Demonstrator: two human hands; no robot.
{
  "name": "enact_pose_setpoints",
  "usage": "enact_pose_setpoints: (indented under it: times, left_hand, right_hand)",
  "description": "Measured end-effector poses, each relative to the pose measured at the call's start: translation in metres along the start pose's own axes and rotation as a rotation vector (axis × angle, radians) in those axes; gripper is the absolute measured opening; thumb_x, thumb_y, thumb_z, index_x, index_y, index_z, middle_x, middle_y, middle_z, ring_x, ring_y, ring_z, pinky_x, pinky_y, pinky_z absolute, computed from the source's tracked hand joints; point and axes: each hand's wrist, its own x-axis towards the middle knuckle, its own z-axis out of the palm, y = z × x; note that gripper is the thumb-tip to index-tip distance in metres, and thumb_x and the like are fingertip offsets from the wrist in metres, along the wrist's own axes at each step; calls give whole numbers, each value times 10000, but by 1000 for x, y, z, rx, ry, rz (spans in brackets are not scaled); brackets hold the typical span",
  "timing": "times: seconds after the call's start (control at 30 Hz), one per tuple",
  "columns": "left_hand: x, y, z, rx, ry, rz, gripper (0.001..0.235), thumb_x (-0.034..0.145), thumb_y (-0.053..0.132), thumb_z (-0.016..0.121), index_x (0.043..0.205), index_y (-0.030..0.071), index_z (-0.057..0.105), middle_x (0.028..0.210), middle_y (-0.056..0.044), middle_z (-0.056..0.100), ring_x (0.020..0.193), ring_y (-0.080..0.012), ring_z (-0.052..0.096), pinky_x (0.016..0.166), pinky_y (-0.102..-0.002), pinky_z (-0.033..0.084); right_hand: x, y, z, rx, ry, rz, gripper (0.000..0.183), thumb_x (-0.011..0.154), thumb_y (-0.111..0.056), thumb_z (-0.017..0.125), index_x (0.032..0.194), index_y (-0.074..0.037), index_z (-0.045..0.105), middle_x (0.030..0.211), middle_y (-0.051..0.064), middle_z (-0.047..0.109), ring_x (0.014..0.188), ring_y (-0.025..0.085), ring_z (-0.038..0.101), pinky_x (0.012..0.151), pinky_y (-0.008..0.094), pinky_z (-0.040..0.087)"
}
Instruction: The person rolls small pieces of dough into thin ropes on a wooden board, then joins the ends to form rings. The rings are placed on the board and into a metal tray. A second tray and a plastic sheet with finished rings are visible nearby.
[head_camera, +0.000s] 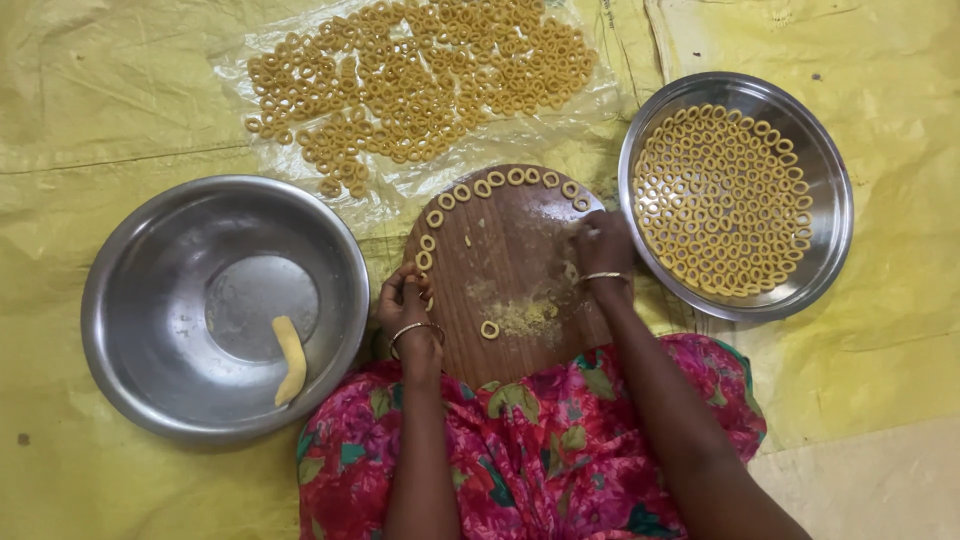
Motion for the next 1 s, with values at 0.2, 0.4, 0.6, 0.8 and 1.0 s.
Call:
enact_pose_setpoints:
  times: [0.2,0.4,0.6,0.8,1.0]
  left_hand:
    - [-3,4,2,-3,-32,9,131,1007,19,613,1115,-8,680,918,-28,675,754,-80,616,709,-235,541]
    - [-3,8,2,42,-34,14,137,1015,34,618,1126,-8,687,923,-37,684,771,-78,628,718,-229,540]
    - [-2,7,0,22,-36,6,125,1015,54,622,1118,9,675,941,-20,686,789,-74,645,732,-227,544]
    - [-2,6,0,27,-23,-2,137,1001,54,634,1122,15,685,926,-18,688,761,-77,621,715,-221,527]
    - [0,2,0,24,-47,18,132,1010,51,635,1125,15,690,877,-33,666,740,-82,603,712,-223,524]
  right_hand:
    - [16,16,-8,-299,131,10,124,837,-235,773,883,-151,695,1023,87,589,1059,343,512,885,504,411]
    - [24,10,-6,-313,76,64,152,843,-245,766,913,-130,696,1067,95,575,1067,330,507,881,493,393]
    - [19,12,-2,-375,75,29,78,889,-179,735,954,-150,703,1084,76,579,1083,310,520,899,482,400]
    - [14,10,-3,-316,110,9,157,855,-174,739,999,-125,703,1053,93,582,1034,320,556,877,472,441]
    - [-68,-57,12,207,-537,-203,164,916,-113,661,1065,-45,682,1034,157,616,996,354,615,880,451,516]
